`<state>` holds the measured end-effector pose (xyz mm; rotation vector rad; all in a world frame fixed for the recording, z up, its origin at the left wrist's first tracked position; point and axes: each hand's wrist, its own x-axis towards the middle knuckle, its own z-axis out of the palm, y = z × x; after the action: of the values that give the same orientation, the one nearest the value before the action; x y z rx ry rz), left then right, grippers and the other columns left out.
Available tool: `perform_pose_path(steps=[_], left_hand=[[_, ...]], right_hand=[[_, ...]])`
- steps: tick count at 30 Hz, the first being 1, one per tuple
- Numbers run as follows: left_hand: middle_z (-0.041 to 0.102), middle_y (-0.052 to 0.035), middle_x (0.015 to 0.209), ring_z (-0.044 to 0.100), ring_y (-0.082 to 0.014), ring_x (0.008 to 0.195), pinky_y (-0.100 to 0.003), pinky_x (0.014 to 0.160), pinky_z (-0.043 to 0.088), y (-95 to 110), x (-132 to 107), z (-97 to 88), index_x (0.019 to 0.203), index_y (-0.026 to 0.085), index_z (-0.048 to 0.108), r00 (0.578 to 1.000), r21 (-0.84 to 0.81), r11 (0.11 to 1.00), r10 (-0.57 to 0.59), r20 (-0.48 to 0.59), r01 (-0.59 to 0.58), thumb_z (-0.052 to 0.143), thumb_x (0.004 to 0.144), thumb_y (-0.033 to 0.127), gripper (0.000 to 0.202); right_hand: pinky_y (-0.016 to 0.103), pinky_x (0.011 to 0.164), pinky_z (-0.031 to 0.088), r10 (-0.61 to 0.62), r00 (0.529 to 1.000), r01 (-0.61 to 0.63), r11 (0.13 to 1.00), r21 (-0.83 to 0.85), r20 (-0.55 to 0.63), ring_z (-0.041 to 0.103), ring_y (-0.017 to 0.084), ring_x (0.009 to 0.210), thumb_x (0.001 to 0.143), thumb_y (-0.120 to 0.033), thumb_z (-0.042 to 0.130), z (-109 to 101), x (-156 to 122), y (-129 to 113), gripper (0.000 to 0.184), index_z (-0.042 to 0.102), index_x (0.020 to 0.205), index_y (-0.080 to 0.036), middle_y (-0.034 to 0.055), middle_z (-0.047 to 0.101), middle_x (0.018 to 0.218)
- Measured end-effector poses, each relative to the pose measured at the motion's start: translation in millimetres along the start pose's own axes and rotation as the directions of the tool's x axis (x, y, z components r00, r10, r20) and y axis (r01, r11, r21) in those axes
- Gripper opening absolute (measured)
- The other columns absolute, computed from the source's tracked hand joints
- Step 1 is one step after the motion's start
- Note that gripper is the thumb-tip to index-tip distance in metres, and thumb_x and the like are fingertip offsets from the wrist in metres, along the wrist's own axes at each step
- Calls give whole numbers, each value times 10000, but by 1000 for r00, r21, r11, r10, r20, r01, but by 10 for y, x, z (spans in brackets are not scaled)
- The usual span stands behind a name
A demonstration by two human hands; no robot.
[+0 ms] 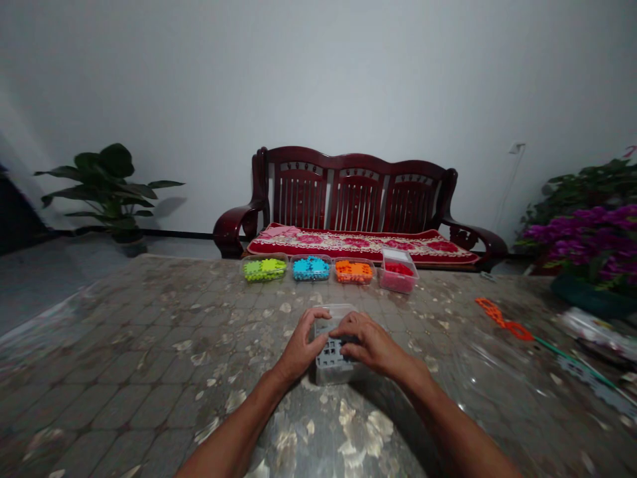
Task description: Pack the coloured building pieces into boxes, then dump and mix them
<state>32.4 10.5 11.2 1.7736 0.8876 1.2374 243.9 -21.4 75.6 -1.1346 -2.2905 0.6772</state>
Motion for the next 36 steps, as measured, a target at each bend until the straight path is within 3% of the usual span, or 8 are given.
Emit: perform_pose_path(steps=[3, 5, 8, 11, 18, 23, 27, 36], left_hand=[[640, -75, 1192, 575, -271, 1224, -443, 1129, 405, 19, 9, 0, 1083, 217, 613, 1000, -6, 1000, -25, 5, 25, 581, 772, 202, 313], [641, -75, 1208, 570, -275, 1239, -448, 1138, 395, 26, 17, 3, 1067, 219, 619, 999, 0, 999, -42, 7, 42, 568, 759, 185, 314], [645, -77, 1222, 559, -274, 1266, -459, 1157, 375, 22, 26, 6, 1040, 219, 624, 999, -1, 999, -42, 3, 42, 548, 731, 158, 324], [655, -76, 1203, 562, -272, 1265, -467, 1159, 376, 10, 28, 2, 1025, 222, 626, 999, -4, 999, -37, 4, 37, 542, 721, 155, 323], [647, -95, 1227, 560, -285, 1268, -486, 1159, 376, -23, 6, -13, 1034, 223, 644, 1000, 24, 999, -25, 15, 25, 558, 800, 240, 250], [648, -91, 1228, 560, -280, 1266, -475, 1154, 387, -48, 0, -7, 1058, 231, 647, 1000, 30, 999, -31, 0, 31, 563, 831, 273, 245], [645, -87, 1216, 564, -272, 1249, -460, 1150, 392, -56, 3, 1, 1070, 231, 640, 999, 22, 999, -34, -9, 34, 563, 837, 275, 249], [642, -78, 1223, 562, -261, 1243, -453, 1144, 398, -14, -14, 6, 1076, 238, 637, 1000, 37, 999, -30, -8, 30, 542, 842, 244, 253]], right_hand=[[418, 1000, 496, 0, 1000, 4, 978, 207, -17, 642, 245, 1095, 869, -276, 674, -87, -53, 41, 360, 732, 1223, -236, 77, 720, 1134], [418, 958, 533, 129, 981, -74, 937, 342, -142, 670, 247, 1071, 879, -314, 633, -167, -121, 146, 368, 728, 1224, -228, 87, 732, 1165], [465, 949, 548, 361, 858, -211, 897, 389, -365, 688, 268, 1049, 868, -352, 587, -273, -241, 427, 369, 745, 1169, -211, 105, 748, 1159], [523, 962, 540, 456, 795, -353, 884, 307, -401, 691, 305, 1054, 766, -309, 658, -284, -354, 746, 387, 761, 1118, -185, 134, 750, 1169], [594, 1056, 461, 346, 898, -373, 927, -52, -273, 636, 358, 1188, 609, -236, 798, -63, -478, 1028, 576, 741, 1182, -216, 107, 735, 1231], [610, 1004, 490, 324, 875, -367, 928, -56, -358, 659, 369, 1131, 634, -222, 783, -146, -482, 973, 497, 760, 1131, -217, 115, 751, 1168], [499, 963, 530, 347, 847, -337, 936, 98, -402, 680, 293, 1044, 693, -236, 742, -312, -432, 695, 505, 731, 1197, -212, 102, 733, 1194], [442, 1007, 500, 186, 960, -150, 973, 177, -211, 649, 270, 1128, 738, -244, 800, -293, -301, 39, 454, 743, 1189, -246, 82, 716, 1221]])
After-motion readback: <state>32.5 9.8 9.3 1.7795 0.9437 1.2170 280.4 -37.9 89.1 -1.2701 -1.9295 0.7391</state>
